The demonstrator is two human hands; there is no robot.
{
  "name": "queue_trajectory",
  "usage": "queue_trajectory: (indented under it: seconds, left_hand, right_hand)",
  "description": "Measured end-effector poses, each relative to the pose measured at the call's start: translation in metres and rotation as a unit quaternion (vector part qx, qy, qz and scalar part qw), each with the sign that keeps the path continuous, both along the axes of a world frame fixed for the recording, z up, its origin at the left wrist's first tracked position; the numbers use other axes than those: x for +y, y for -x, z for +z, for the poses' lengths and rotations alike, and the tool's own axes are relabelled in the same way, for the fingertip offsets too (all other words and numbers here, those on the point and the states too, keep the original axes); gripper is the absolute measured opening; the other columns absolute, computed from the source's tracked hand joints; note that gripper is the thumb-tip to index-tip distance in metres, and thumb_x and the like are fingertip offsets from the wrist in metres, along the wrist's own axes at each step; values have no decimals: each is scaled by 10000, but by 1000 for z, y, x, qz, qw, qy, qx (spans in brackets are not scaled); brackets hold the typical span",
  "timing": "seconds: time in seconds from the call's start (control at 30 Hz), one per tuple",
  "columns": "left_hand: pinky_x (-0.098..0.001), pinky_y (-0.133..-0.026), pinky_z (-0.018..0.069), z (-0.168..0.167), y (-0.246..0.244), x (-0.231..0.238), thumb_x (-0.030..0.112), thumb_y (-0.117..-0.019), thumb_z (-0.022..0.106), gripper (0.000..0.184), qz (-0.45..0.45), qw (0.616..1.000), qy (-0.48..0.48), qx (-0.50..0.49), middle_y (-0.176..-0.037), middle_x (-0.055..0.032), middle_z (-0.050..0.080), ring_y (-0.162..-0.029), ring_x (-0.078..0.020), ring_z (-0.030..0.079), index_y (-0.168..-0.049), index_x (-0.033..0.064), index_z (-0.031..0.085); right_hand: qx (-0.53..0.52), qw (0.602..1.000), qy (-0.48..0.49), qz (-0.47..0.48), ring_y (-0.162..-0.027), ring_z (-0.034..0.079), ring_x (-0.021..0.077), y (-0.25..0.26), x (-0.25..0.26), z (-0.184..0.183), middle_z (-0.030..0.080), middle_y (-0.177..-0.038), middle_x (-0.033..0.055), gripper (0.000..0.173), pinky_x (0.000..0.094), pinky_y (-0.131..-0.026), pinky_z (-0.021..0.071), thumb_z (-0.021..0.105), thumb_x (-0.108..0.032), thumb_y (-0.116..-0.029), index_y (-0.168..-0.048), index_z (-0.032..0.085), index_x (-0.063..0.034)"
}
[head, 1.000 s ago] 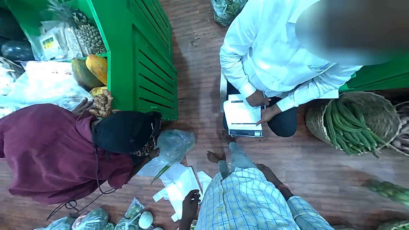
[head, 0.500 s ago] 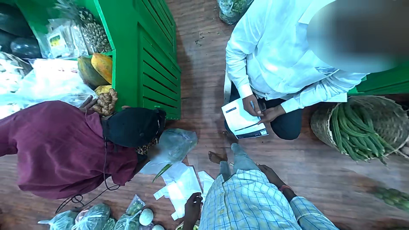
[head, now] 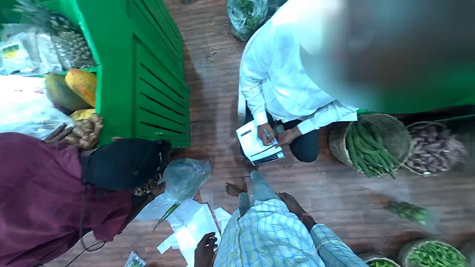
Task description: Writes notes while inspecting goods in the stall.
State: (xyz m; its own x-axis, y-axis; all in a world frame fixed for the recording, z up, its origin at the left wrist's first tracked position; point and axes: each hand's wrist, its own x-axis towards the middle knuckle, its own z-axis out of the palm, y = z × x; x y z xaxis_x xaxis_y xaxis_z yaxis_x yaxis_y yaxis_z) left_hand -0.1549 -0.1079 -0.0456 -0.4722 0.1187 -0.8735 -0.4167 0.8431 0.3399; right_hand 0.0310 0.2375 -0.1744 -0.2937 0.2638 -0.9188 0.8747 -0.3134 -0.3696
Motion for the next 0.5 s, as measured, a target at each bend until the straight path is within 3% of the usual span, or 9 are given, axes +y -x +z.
queue_trajectory:
  seconds: [0.13,0.5]
  left_hand:
    - [-444,-826,594,-7,0,-1,71,-1062,506,283,1,1000,-4,3,-1118,-202,707,-926,-260,721,-1295,-45,619]
    - [-429,-803,591,-12,10,-8,72,-1063,512,269,-6,1000,-10,8,-1097,-188,713,-905,-242,719,-1280,-38,627]
  right_hand:
    - [-8,1000,-3,9,-1150,631,295,-6,-2,-11,672,-1222,206,513,499,-1023,462,460,-462,-1084,-1232,673,-20]
    - [1,1000,-14,-19,-1108,639,284,-9,-11,-11,681,-1180,203,484,489,-999,470,467,-428,-1090,-1206,681,-10]
